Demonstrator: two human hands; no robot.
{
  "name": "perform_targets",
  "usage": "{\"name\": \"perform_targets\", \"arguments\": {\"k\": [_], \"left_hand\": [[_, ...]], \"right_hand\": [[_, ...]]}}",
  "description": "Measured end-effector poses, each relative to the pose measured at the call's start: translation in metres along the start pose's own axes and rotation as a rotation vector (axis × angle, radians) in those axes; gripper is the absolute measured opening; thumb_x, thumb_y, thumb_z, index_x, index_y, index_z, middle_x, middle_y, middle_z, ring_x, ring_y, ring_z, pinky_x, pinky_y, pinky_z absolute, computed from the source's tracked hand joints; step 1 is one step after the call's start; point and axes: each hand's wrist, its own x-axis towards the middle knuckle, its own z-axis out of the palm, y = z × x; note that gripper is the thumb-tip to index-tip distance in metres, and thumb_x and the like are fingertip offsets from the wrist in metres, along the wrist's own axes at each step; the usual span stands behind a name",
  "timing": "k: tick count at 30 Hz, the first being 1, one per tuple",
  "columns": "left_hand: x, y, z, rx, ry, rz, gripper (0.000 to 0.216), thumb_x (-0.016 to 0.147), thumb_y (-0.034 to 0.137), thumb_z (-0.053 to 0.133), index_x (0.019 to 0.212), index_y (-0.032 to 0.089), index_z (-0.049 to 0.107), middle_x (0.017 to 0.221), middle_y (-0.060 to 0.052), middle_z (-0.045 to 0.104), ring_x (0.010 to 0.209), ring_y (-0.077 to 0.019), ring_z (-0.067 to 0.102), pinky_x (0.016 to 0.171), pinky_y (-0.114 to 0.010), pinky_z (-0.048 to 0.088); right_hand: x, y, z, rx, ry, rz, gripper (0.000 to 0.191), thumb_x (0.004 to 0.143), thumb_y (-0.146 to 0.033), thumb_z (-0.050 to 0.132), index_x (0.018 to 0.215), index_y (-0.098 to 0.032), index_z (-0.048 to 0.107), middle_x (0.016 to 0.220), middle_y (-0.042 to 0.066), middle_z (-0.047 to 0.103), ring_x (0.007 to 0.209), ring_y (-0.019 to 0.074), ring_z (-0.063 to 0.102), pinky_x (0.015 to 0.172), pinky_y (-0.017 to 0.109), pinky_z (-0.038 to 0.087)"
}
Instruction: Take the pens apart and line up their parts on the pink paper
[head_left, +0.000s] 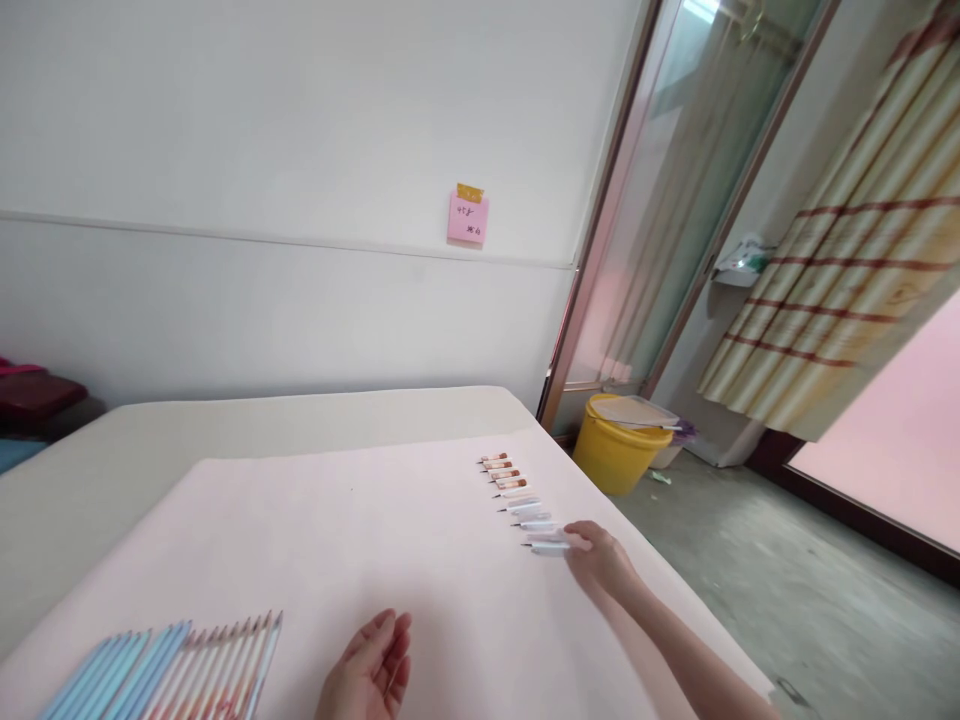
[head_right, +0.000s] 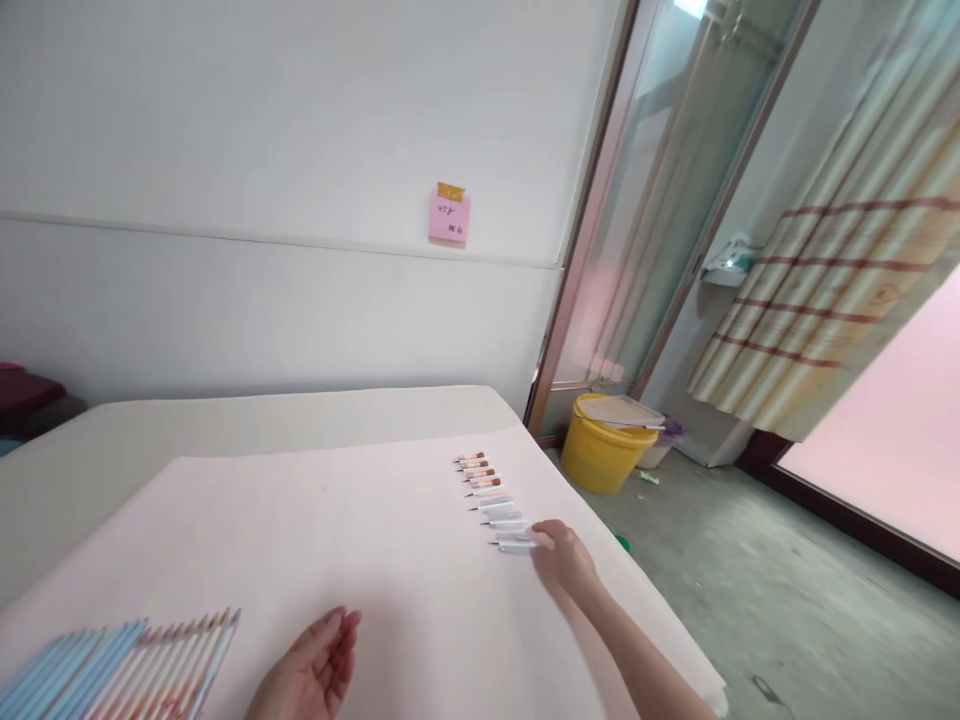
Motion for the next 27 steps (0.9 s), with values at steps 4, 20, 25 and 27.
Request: {"name": "perform_targets", "arguments": {"k": [4, 20, 25, 27], "left_hand": [[-0.003, 0.0, 0.0, -0.006, -0.02, 0.004, 0.02, 0.07, 0.007, 0.063, 0.087, 0.014, 0.055, 0.086, -0.009, 0.066, 0.063, -0.0112, 0.064, 0.054, -0.019, 0.051], [-0.006, 0.007, 0.003, -0.043, -0.024, -0.001, 0.02, 0.07, 0.005, 0.062, 0.086, 0.014, 0.055, 0.085, -0.008, 0.066, 0.062, -0.0106, 0.063, 0.053, -0.018, 0.051], [-0.014, 0.01, 0.007, -0.051, -0.02, 0.015, 0.019, 0.07, 0.005, 0.061, 0.085, 0.014, 0.054, 0.087, -0.01, 0.065, 0.063, -0.0114, 0.063, 0.053, -0.019, 0.051], [-0.015, 0.01, 0.006, -0.052, -0.026, 0.016, 0.019, 0.07, 0.005, 0.062, 0.085, 0.014, 0.054, 0.087, -0.01, 0.065, 0.063, -0.0115, 0.063, 0.053, -0.019, 0.051]], "right_hand": [[-0.021, -0.009, 0.002, -0.162, -0.006, -0.113, 0.036, 0.065, -0.02, 0.049, 0.099, -0.024, 0.061, 0.109, 0.006, 0.058, 0.1, 0.0231, 0.052, 0.081, 0.032, 0.04], [-0.012, -0.023, 0.015, -0.502, 0.028, -0.337, 0.023, 0.077, -0.015, 0.042, 0.092, -0.022, 0.058, 0.096, 0.006, 0.06, 0.086, 0.0206, 0.054, 0.074, 0.029, 0.037], [-0.016, -0.028, 0.018, -0.551, 0.009, -0.422, 0.021, 0.085, -0.021, 0.036, 0.085, -0.021, 0.058, 0.092, 0.006, 0.06, 0.084, 0.0193, 0.055, 0.076, 0.029, 0.036], [-0.015, -0.029, 0.018, -0.569, 0.01, -0.443, 0.021, 0.085, -0.022, 0.037, 0.085, -0.021, 0.058, 0.092, 0.007, 0.06, 0.084, 0.0199, 0.055, 0.075, 0.03, 0.036]]}}
